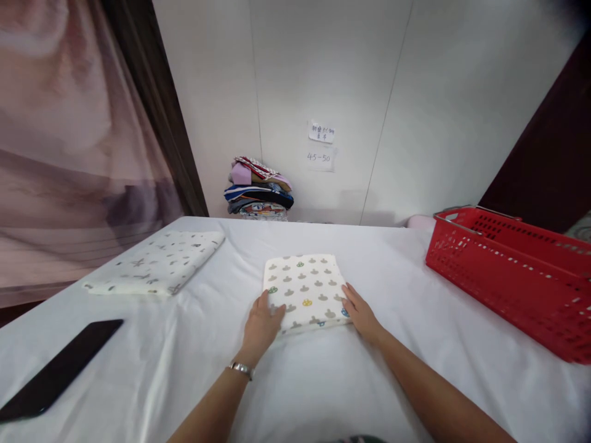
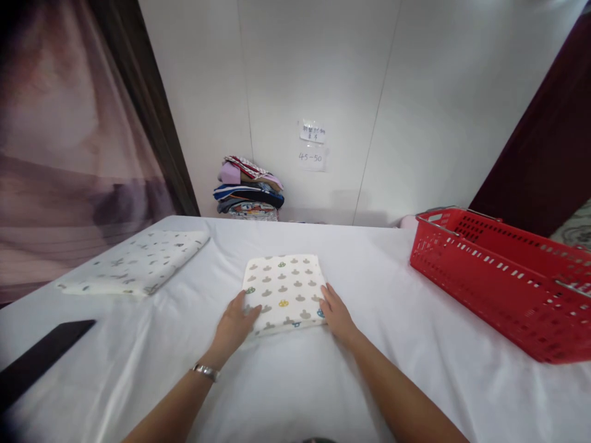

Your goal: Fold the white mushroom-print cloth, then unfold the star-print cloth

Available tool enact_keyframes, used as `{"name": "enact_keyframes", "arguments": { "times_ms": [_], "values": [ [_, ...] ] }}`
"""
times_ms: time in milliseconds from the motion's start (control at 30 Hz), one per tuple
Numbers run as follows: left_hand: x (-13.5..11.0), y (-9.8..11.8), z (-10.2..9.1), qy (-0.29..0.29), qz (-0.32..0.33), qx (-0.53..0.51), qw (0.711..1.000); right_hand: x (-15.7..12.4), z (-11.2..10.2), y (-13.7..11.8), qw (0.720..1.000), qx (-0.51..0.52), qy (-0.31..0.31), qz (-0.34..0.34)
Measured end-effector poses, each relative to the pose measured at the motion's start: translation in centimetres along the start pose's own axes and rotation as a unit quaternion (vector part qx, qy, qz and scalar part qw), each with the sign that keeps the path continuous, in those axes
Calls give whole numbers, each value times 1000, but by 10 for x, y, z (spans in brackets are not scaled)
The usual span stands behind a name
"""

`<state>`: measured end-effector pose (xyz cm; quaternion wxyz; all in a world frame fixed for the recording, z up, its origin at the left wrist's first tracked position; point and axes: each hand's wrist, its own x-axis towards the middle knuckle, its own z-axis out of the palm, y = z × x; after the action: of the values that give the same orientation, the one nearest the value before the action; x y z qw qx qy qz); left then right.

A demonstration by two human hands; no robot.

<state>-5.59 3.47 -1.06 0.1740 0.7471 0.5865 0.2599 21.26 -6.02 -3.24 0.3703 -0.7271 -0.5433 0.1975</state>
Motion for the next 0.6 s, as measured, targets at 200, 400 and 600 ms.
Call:
{"name": "enact_keyframes", "arguments": {
  "times_ms": [200, 400, 600],
  "values": [
    [9, -6, -24, -47, -32, -35, 998, -28, 6, -18, 1000, -19, -13, 11],
    [-2, -10, -23, 24, 84, 72, 994, -43, -6, -31, 993, -100, -64, -20],
    [-32, 29, 0, 32, 268, 154, 950, 11, 0, -80, 967, -164, -38, -192]
  ]
}}
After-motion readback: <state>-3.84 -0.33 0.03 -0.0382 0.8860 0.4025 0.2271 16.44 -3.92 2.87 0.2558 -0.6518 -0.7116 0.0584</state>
